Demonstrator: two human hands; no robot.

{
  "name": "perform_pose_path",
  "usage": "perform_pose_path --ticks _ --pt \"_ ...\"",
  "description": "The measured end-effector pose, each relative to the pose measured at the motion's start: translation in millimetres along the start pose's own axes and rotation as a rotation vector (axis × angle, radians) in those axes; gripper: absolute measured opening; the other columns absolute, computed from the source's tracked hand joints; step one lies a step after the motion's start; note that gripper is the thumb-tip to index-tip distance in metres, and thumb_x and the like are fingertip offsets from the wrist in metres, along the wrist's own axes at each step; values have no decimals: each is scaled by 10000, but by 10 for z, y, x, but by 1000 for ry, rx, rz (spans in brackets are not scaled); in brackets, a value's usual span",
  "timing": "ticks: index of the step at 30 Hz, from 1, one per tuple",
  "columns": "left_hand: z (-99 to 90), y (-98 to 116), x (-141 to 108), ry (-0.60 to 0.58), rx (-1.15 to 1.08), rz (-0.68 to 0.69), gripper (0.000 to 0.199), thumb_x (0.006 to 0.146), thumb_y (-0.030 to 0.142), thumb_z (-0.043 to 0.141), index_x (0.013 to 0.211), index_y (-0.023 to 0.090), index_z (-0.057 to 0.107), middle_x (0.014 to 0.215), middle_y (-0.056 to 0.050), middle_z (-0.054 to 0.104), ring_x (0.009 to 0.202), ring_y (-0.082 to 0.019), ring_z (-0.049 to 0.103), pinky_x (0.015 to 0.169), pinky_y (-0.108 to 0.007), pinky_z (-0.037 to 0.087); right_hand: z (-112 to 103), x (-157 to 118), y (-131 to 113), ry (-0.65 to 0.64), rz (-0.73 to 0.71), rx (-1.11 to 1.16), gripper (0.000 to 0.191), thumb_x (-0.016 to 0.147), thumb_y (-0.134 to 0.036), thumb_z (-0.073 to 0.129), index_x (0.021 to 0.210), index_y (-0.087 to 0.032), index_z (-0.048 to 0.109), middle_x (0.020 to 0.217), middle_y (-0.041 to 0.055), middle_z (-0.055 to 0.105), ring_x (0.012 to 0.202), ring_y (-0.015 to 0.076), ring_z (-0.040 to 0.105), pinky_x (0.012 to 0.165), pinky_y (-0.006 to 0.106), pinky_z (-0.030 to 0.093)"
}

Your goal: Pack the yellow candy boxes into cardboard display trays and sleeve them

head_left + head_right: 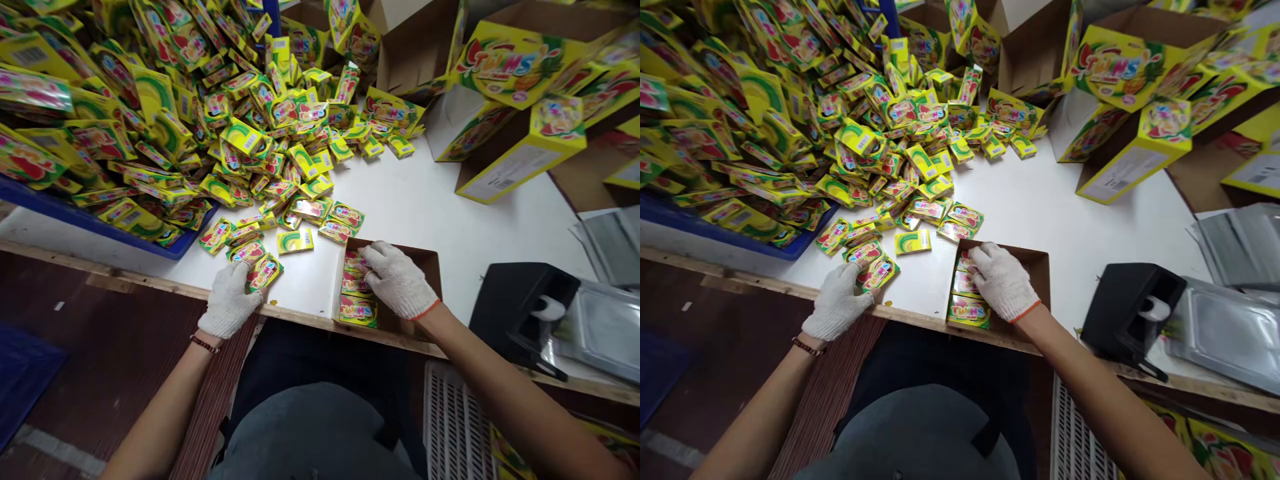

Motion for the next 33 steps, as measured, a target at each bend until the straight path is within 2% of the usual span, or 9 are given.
perform_pose_path --ticks 4,7,13,17,20,23,26,30,33 --pt "-175 620 3 164 -72 284 465 814 370 618 1234 180 554 1094 -128 644 1043 -302 596 935 -450 479 -373 -33 -257 163 -233 129 345 918 -96 395 1166 -165 624 1119 112 617 1018 234 559 884 361 449" --pt "-326 979 0 240 -108 463 480 827 317 634 1284 199 541 1138 -134 631 1098 -315 589 957 -478 474 -435 65 -485 170 -441 95 385 901 -66 425 1237 -158 590 1181 118 608 1066 239 540 892 377 440" --pt "-421 1188 135 256 -130 560 483 851 249 592 1330 251 525 1141 -124 625 1129 -306 590 964 -513 489 -347 450 -784 93 -434 -27 244 982 -158 455 1176 -140 602 1074 115 634 900 207 552 736 320 408" --pt "-525 951 197 424 -157 469 531 880 356 622 1366 212 462 1233 -132 593 1138 -284 580 984 -490 496 -620 365 -572 89 -352 -38 247 952 -92 451 1117 -148 626 1031 90 651 885 189 559 726 290 387" --pt "-440 576 305 340 -70 348 336 907 415 583 1163 197 588 1075 -86 633 1069 -272 596 938 -454 514 -747 100 -133 -58 -244 -20 244 894 -81 490 1042 -169 662 993 70 665 876 188 581 742 286 400" --pt "-180 158 437 64 153 149 326 884 445 551 1025 164 639 962 -99 616 970 -293 595 831 -430 524 -466 -181 283 -470 -81 -74 261 823 -75 547 988 -189 712 955 69 705 841 197 623 698 283 416" --pt "-21 -78 476 -130 279 -17 479 878 453 502 1179 96 610 1136 -180 574 1042 -340 567 813 -430 507 -34 -329 462 -769 12 -193 313 819 -110 572 1079 -177 733 1058 113 730 904 242 675 700 302 460" --pt "-66 -96 491 -139 328 -86 544 917 446 409 1265 57 562 1235 -217 535 1145 -375 536 863 -447 483 382 -313 472 -928 66 -258 377 800 -164 638 1164 -161 737 1130 150 732 985 286 705 760 333 525" --pt "-88 -122 501 -165 320 -110 545 924 471 403 1264 74 555 1193 -185 563 1134 -375 548 870 -461 479 491 -293 459 -909 117 -261 372 773 -214 691 1128 -123 758 1088 198 739 1018 329 706 809 367 544"
Point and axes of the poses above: each hand's wrist, its own x-axis towards the middle knuckle, its own z-axis out of the palm, y = z × x, the point moved 6 cm from there along x, towards the middle knuckle
